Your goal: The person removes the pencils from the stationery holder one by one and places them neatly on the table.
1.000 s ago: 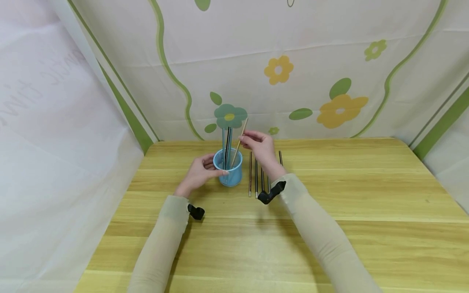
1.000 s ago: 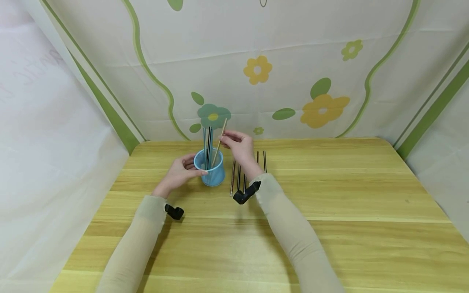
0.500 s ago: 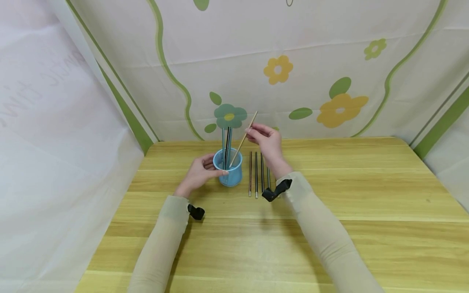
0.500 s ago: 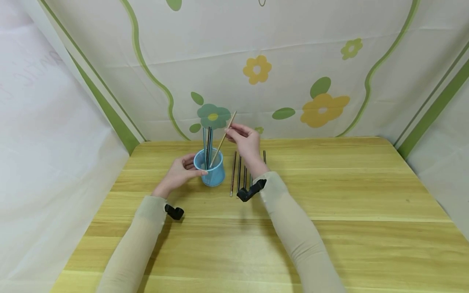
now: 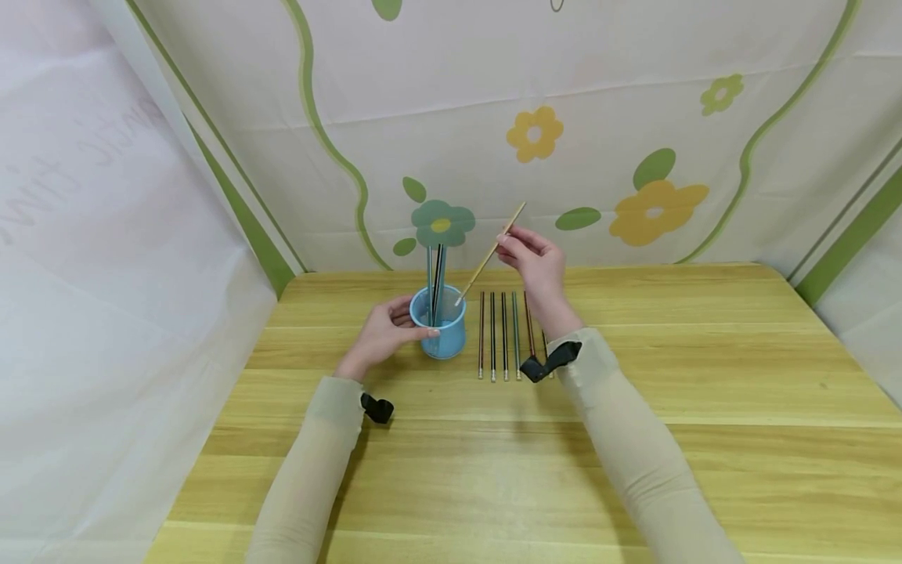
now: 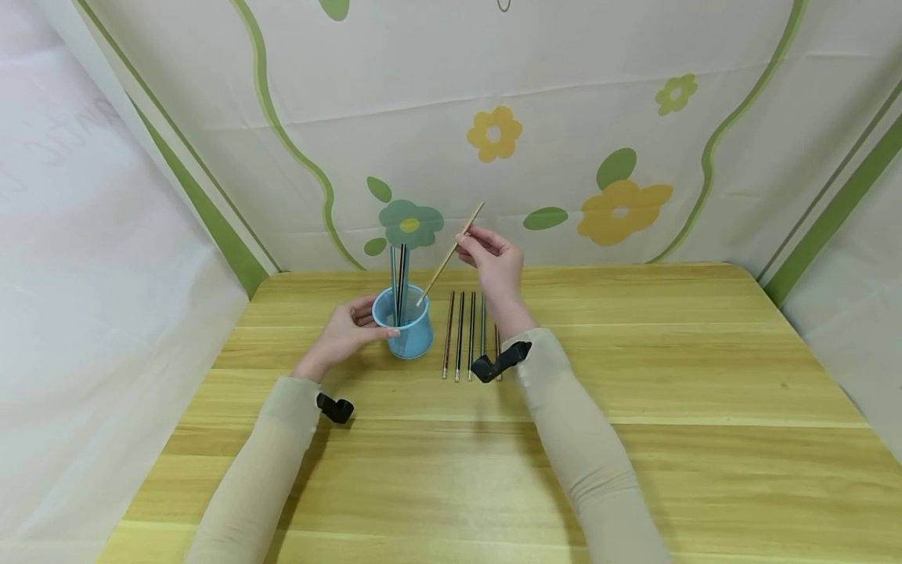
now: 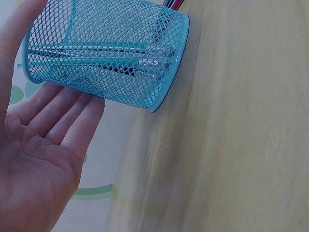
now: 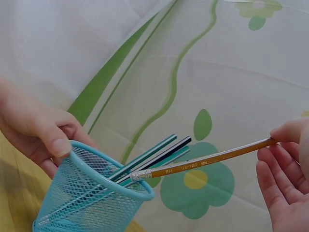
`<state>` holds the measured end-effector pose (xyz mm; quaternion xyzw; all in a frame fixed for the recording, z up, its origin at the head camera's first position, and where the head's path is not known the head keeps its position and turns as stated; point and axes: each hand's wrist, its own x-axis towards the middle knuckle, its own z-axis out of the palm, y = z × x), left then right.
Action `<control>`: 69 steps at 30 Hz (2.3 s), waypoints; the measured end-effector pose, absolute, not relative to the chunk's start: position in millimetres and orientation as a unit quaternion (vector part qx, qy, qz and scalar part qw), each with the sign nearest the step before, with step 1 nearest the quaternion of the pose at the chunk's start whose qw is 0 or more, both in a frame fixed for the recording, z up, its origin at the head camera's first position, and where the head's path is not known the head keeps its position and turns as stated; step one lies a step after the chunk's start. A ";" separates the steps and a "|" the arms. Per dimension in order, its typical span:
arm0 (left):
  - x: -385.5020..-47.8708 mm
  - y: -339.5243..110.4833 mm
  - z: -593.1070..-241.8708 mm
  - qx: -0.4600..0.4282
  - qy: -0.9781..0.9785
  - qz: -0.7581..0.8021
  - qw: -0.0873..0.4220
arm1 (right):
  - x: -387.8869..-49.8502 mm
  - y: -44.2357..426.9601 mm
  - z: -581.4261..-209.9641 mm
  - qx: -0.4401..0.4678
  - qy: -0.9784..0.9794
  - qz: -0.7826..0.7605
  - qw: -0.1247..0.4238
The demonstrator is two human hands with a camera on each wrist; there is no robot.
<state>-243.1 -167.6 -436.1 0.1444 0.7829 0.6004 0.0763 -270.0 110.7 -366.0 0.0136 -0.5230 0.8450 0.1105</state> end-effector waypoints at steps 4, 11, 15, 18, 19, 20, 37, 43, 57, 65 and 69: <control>-243.0 -167.7 -435.7 0.146 0.784 0.599 0.076 | -271.0 119.5 -364.3 0.014 -0.506 0.855 0.115; -243.2 -167.8 -435.7 0.145 0.783 0.600 0.075 | -272.1 133.5 -363.4 0.005 -0.489 0.864 0.120; -242.9 -168.3 -435.5 0.144 0.783 0.601 0.077 | -271.8 140.7 -364.8 -0.003 -0.487 0.865 0.121; -242.9 -168.2 -435.6 0.144 0.781 0.602 0.079 | -271.6 145.9 -366.7 -0.004 -0.488 0.864 0.122; -243.0 -168.1 -435.8 0.143 0.781 0.603 0.079 | -271.6 147.5 -367.6 -0.005 -0.490 0.863 0.123; -243.1 -168.1 -435.8 0.143 0.780 0.603 0.080 | -271.7 149.0 -368.5 -0.006 -0.492 0.862 0.123; -242.6 -166.8 -433.3 0.140 0.777 0.607 0.088 | -270.2 167.3 -382.5 -0.019 -0.510 0.851 0.127; -242.7 -167.2 -434.9 0.143 0.776 0.608 0.085 | -269.5 172.3 -387.7 -0.021 -0.513 0.849 0.127; -241.4 -167.5 -434.0 0.144 0.778 0.606 0.083 | -268.9 186.5 -400.8 -0.033 -0.511 0.849 0.132; -240.8 -167.7 -433.7 0.145 0.776 0.608 0.084 | -266.4 196.7 -409.3 -0.037 -0.512 0.848 0.133; -239.9 -167.3 -433.2 0.143 0.777 0.608 0.085 | -265.1 203.6 -413.8 -0.041 -0.515 0.846 0.133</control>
